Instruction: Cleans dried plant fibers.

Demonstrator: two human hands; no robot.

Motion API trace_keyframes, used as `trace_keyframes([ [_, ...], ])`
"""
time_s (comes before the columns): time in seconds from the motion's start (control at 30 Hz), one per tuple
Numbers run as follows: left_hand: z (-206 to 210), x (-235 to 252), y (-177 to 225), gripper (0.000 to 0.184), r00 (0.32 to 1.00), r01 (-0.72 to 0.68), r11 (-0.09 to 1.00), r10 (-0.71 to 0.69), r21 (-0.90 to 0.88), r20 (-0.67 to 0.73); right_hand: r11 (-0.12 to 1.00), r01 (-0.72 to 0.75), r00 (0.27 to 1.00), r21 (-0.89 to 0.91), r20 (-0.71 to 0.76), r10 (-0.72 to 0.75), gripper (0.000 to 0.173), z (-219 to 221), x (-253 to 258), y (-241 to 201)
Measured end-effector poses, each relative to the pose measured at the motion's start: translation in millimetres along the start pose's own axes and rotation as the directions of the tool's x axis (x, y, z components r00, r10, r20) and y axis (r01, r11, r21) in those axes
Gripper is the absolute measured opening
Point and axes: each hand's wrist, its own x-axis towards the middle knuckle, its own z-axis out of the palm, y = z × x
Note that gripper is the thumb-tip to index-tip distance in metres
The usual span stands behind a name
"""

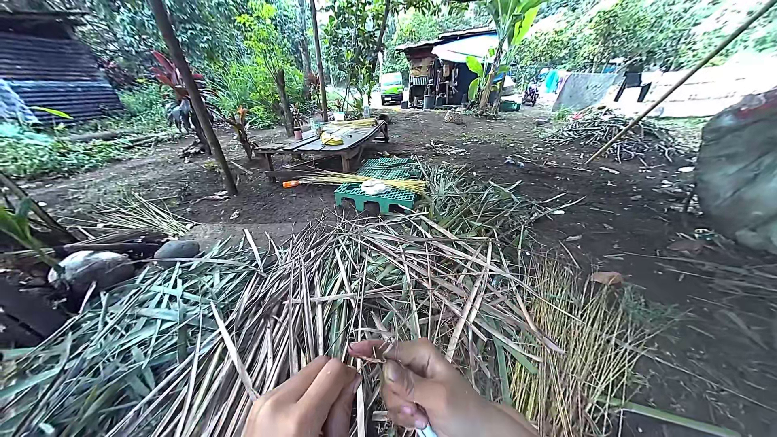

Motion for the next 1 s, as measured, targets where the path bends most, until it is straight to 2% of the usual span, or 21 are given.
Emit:
trace_keyframes([
  [0.07,-1.1,1.4,0.4,0.019,1.0,0.002,1.0,-0.002,-0.016,0.008,0.999,0.035,0.998,0.001,-0.046,-0.035,0.037,-4.9,2.5,-3.9],
  [0.17,-7.2,-2.3,-2.8,0.018,0.999,0.042,0.998,-0.042,-0.04,0.015,0.994,0.105,0.973,0.003,-0.205,-0.102,0.035,-27.9,8.4,-18.4],
  [0.3,-17.0,-9.6,-12.6,0.019,0.997,0.081,0.997,-0.081,-0.005,0.008,0.99,0.139,0.87,-0.032,-0.474,-0.138,0.039,-66.8,16.3,-49.8],
  [0.4,-27.5,-17.2,-24.8,0.02,0.993,0.119,0.992,-0.118,0.039,-0.022,0.981,0.165,0.73,-0.105,-0.656,-0.193,0.042,-106.1,21.1,-84.1],
  [0.53,-33.0,-25.0,-43.2,0.022,0.966,0.243,0.965,-0.231,0.097,-0.117,0.947,0.268,0.484,-0.178,-0.825,-0.292,0.038,-168.3,25.0,-124.7],
  [0.57,-31.4,-25.1,-45.8,0.024,0.96,0.255,0.963,-0.24,0.09,-0.147,0.949,0.246,0.463,-0.198,-0.836,-0.295,0.035,-173.9,24.5,-127.6],
  [0.6,-29.5,-23.5,-45.9,0.024,0.957,0.254,0.965,-0.24,0.07,-0.163,0.958,0.147,0.51,-0.247,-0.811,-0.287,0.033,-171.4,22.5,-124.3],
  [0.63,-27.2,-20.8,-43.6,0.024,0.958,0.246,0.968,-0.237,0.04,-0.163,0.945,-0.024,0.64,-0.326,-0.731,-0.236,0.031,-161.4,18.4,-115.0],
  [0.67,-24.2,-17.8,-39.5,0.022,0.96,0.237,0.971,-0.232,0.012,-0.154,0.866,-0.223,0.807,-0.447,-0.583,-0.093,0.032,-147.6,12.9,-103.2],
  [0.7,-20.4,-14.8,-34.9,0.021,0.963,0.228,0.973,-0.228,-0.014,-0.143,0.69,-0.363,0.912,-0.626,-0.389,0.127,0.042,-129.5,9.8,-91.9],
  [0.73,-16.3,-11.8,-30.4,0.019,0.966,0.217,0.975,-0.221,-0.041,-0.137,0.458,-0.377,0.906,-0.805,-0.217,0.364,0.053,-107.4,12.4,-82.4],
  [0.77,-12.6,-9.1,-27.0,0.018,0.968,0.205,0.976,-0.213,-0.069,-0.136,0.303,-0.327,0.822,-0.895,-0.112,0.558,0.063,-85.0,18.1,-74.2],
  [0.8,-9.8,-7.2,-24.8,0.017,0.97,0.194,0.976,-0.206,-0.1,-0.131,0.238,-0.287,0.733,-0.928,-0.053,0.678,0.071,-66.0,22.9,-66.8],
  [0.83,-7.8,-6.1,-23.4,0.017,0.971,0.188,0.972,-0.205,-0.139,-0.123,0.27,-0.233,0.712,-0.934,0.025,0.701,0.076,-54.2,24.6,-60.8],
  [0.87,-6.8,-5.8,-22.3,0.017,0.971,0.188,0.967,-0.209,-0.173,-0.112,0.391,-0.165,0.754,-0.906,0.14,0.642,0.077,-50.0,23.4,-55.2],
  [0.9,-6.3,-5.5,-21.4,0.017,0.972,0.188,0.963,-0.21,-0.196,-0.101,0.565,-0.11,0.816,-0.818,0.25,0.521,0.075,-49.1,21.4,-48.2],
  [0.93,-6.1,-5.2,-20.7,0.018,0.974,0.187,0.962,-0.208,-0.201,-0.089,0.735,-0.105,0.861,-0.67,0.309,0.405,0.074,-46.4,20.6,-41.7],
  [0.97,-5.8,-5.2,-20.1,0.018,0.976,0.184,0.962,-0.203,-0.2,-0.075,0.855,-0.126,0.89,-0.504,0.323,0.322,0.075,-40.6,20.7,-37.6],
  [1.0,-5.2,-5.3,-19.9,0.018,0.979,0.182,0.963,-0.197,-0.2,-0.058,0.919,-0.125,0.922,-0.373,0.299,0.247,0.077,-33.2,20.1,-34.4],
])
